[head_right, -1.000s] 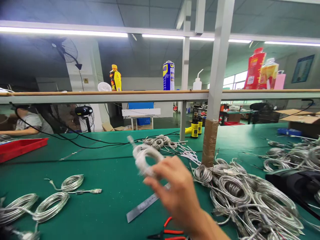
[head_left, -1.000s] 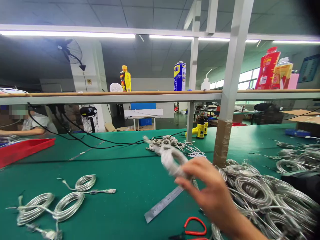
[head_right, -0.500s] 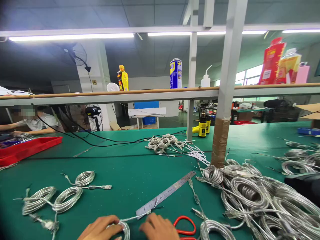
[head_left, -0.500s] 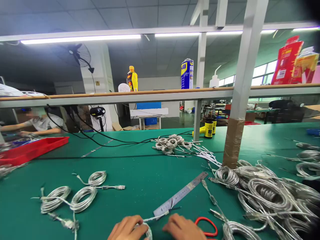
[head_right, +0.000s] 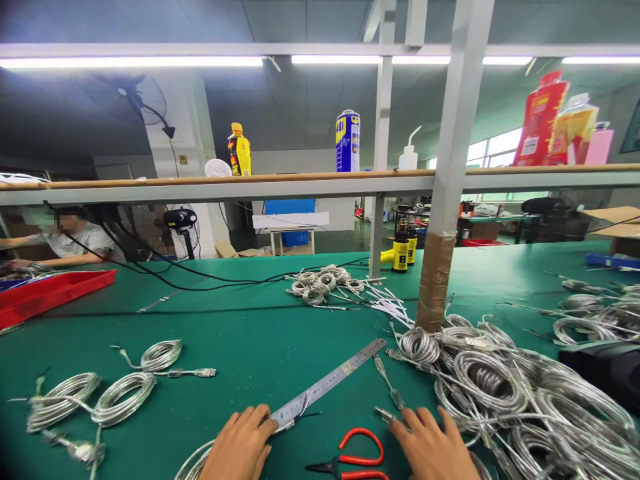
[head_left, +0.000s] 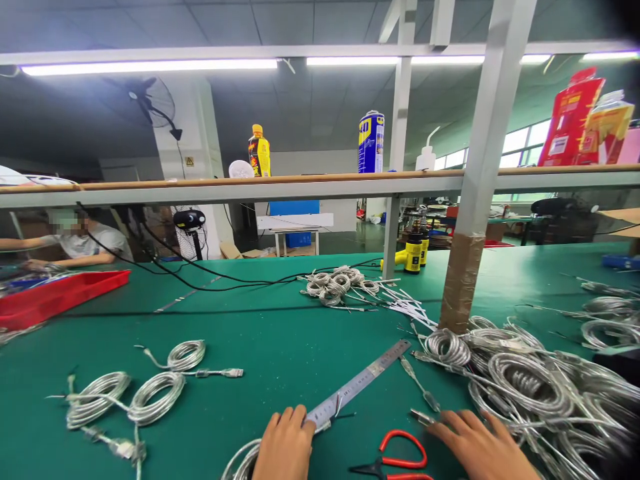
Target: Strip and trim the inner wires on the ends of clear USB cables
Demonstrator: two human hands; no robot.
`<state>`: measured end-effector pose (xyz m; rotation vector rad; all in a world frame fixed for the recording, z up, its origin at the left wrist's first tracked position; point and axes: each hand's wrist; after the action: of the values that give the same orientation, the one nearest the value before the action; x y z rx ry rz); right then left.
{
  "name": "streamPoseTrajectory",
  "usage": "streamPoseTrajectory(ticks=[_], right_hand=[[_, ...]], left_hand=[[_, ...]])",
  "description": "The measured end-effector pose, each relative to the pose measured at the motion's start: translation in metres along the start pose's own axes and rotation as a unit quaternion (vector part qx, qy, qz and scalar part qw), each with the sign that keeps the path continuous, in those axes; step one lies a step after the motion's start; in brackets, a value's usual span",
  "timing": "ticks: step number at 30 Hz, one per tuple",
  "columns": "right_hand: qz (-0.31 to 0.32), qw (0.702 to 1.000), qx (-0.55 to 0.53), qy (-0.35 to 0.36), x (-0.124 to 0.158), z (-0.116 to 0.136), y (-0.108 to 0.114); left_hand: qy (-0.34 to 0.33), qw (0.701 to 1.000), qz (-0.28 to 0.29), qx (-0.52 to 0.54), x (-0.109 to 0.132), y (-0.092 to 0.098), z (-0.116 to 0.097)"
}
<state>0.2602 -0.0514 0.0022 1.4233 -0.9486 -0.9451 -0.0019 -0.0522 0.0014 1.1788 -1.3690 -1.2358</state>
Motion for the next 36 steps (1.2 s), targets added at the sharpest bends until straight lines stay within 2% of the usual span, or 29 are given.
streamPoseTrajectory(ticks=[3,5,7,10,14,17,19,20,23,25,27,29,30,32,34,36], right_hand=[[-0.010,1.000,-0.016,0.014,-0.016,0.029,0.012],[-0.011,0.997,-0.054,0.059,-0.031,0.048,0.013],[0.000,0.991,-0.086,0.106,-0.045,0.063,0.009],[-0.005,0.985,-0.112,0.134,-0.064,0.075,-0.002],[-0.043,0.983,-0.135,0.120,-0.078,0.086,-0.012],[-0.108,0.969,-0.208,0.084,-0.078,0.094,-0.012],[-0.156,0.938,-0.307,0.045,-0.076,0.098,-0.013],[-0.173,0.913,-0.369,0.021,-0.075,0.099,-0.015],[-0.191,0.808,-0.556,-0.028,-0.076,0.101,-0.024],[-0.157,0.738,-0.656,-0.013,-0.080,0.104,-0.028],[-0.102,0.682,-0.724,0.018,-0.083,0.110,-0.029],[-0.081,0.659,-0.747,0.038,-0.087,0.115,-0.025],[-0.097,0.663,-0.741,0.044,-0.088,0.118,-0.022],[-0.153,0.693,-0.702,0.055,-0.091,0.120,-0.017],[-0.194,0.732,-0.649,0.066,-0.092,0.120,-0.013],[-0.207,0.764,-0.606,0.073,-0.092,0.119,-0.012]], left_hand=[[-0.031,0.999,-0.004,-0.014,0.003,0.000,0.005],[-0.030,0.999,-0.019,-0.013,0.007,0.002,0.010],[-0.012,0.999,-0.029,-0.026,0.011,0.003,0.018],[0.032,0.996,-0.033,-0.080,0.015,0.004,0.028],[0.034,0.995,-0.030,-0.091,0.012,0.000,0.024],[0.019,0.997,-0.039,-0.061,0.005,-0.005,0.015],[0.018,0.998,-0.054,-0.017,0.001,-0.007,0.012],[0.016,0.998,-0.063,0.023,0.000,-0.008,0.012],[0.013,0.976,-0.083,0.199,-0.003,-0.006,0.016],[0.005,0.944,-0.078,0.321,-0.005,-0.006,0.020],[-0.013,0.909,-0.050,0.413,-0.009,-0.007,0.023],[-0.031,0.881,-0.011,0.472,-0.013,-0.009,0.025],[-0.033,0.873,0.007,0.486,-0.015,-0.010,0.026],[-0.020,0.876,0.017,0.481,-0.018,-0.010,0.024],[-0.001,0.902,-0.018,0.431,-0.019,-0.009,0.021],[-0.001,0.934,-0.085,0.348,-0.020,-0.008,0.018]])
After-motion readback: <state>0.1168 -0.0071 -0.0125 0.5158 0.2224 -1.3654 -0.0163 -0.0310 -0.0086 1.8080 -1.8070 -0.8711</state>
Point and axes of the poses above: each hand's wrist, its own x-axis away from the middle knuckle, its own y-axis out of the back of the hand, z = x × y, and after that the axes turned 5 degrees about y, right-handed
